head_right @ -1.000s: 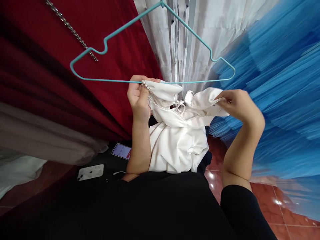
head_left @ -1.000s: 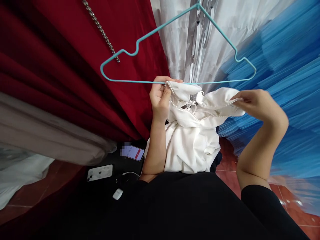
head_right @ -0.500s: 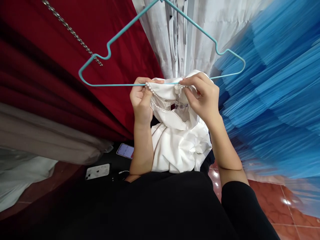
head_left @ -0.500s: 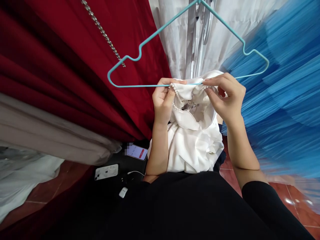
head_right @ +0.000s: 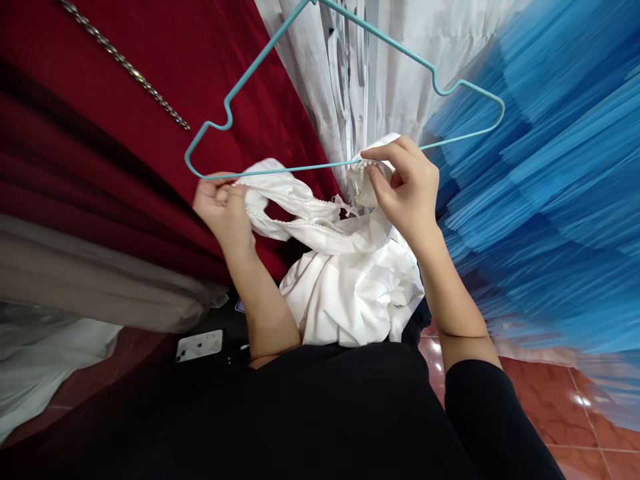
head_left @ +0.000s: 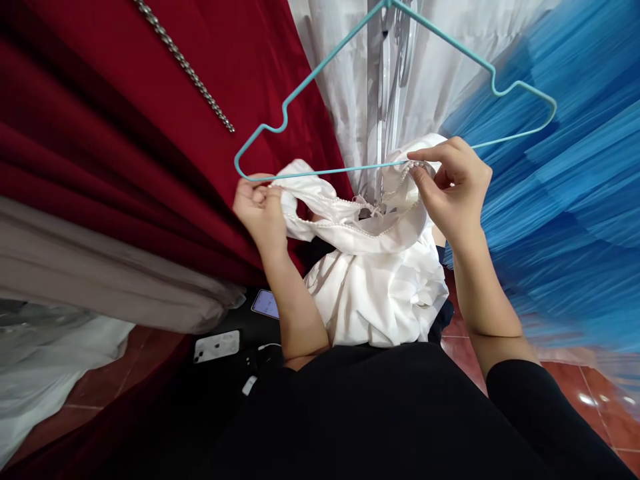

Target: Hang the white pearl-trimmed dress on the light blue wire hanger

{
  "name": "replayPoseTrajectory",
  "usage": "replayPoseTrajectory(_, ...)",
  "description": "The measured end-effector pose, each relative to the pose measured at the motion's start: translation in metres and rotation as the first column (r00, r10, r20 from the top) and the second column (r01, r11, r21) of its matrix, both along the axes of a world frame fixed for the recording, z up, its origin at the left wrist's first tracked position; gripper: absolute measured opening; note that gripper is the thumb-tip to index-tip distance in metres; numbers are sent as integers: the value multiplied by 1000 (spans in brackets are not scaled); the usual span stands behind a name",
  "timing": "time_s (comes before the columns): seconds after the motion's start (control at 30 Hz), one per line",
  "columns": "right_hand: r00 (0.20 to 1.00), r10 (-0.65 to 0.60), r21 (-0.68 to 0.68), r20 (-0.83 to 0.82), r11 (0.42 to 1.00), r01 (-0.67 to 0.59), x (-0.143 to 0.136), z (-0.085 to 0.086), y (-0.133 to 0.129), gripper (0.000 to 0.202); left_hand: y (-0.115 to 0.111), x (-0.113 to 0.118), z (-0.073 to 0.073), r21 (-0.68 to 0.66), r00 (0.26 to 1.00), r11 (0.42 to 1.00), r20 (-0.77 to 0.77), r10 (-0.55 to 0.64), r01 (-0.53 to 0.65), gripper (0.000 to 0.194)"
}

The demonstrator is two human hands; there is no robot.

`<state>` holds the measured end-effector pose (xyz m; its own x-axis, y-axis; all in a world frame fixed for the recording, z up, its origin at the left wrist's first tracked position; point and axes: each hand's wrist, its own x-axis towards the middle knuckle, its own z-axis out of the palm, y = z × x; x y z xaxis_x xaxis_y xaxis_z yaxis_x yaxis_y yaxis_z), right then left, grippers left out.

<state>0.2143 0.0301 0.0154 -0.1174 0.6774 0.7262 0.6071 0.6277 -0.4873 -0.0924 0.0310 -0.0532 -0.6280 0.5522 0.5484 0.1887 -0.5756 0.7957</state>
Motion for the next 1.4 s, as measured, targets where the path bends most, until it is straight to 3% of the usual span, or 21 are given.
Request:
replayPoseTrajectory(0.13,1000,7,-10,5,1000,-7,1,1,0,20,-12,-15,38,177,982,972,-75,170,-155,30)
replayPoseTrajectory(0.27,1000,21,-17,-12,1000,-21,1,3,0,19,-26,-19,77,221,951,937,-88,295,-270,33)
replayPoseTrajectory(0.43,998,33,-36,-48,999,-35,-1,3,-2,16,-25,-7,111,229,951,950,-174,255,-212,43)
replayPoseTrajectory(0.6,997,43,-12,-64,999,-44,-2,-2,0,15,-2,23,131,146,949,989,-307,68,-24,60)
replayPoseTrajectory(0.7,991,97,56,-93,994,-92,-1,-5,4,12,1,36,129,109,944,984,-315,-99,140,67)
replayPoseTrajectory(0.77,987,119,80,-103,991,-111,-1,-5,7,10,-5,41,123,185,942,956,-291,-168,228,65)
replayPoseTrajectory(0.87,984,134,85,-115,989,-125,0,-6,10,12,-23,47,110,264,948,919,-205,-243,293,32)
replayPoseTrajectory(0.93,980,149,81,-129,987,-139,0,-7,12,14,-35,52,101,102,904,903,-154,-399,416,18)
replayPoseTrajectory(0.97,978,156,78,-137,986,-146,0,-7,13,15,-39,55,96,-60,847,858,-136,-513,510,24)
replayPoseTrajectory(1.03,974,168,77,-154,985,-157,0,-8,14,15,-41,63,85,-415,693,647,-55,-719,639,30)
replayPoseTrajectory(1.07,972,172,79,-160,984,-161,0,-9,15,14,-39,69,79,-518,636,539,13,-771,664,31)
replayPoseTrajectory(1.1,971,173,85,-163,983,-161,-1,-9,15,14,-35,75,72,-541,611,477,88,-787,692,35)
replayPoseTrajectory(1.13,971,172,94,-163,983,-159,-1,-10,15,13,-29,82,66,-497,612,475,153,-776,726,39)
replayPoseTrajectory(1.2,973,164,117,-161,982,-146,-1,-11,15,13,-17,97,54,-231,613,568,289,-735,790,38)
replayPoseTrajectory(1.27,974,160,146,-163,980,-137,-2,-12,14,14,-9,109,45,3,598,638,348,-722,770,32)
replayPoseTrajectory(1.4,972,175,307,-157,944,-121,1,-17,10,17,-15,119,43,169,583,670,371,-723,723,16)
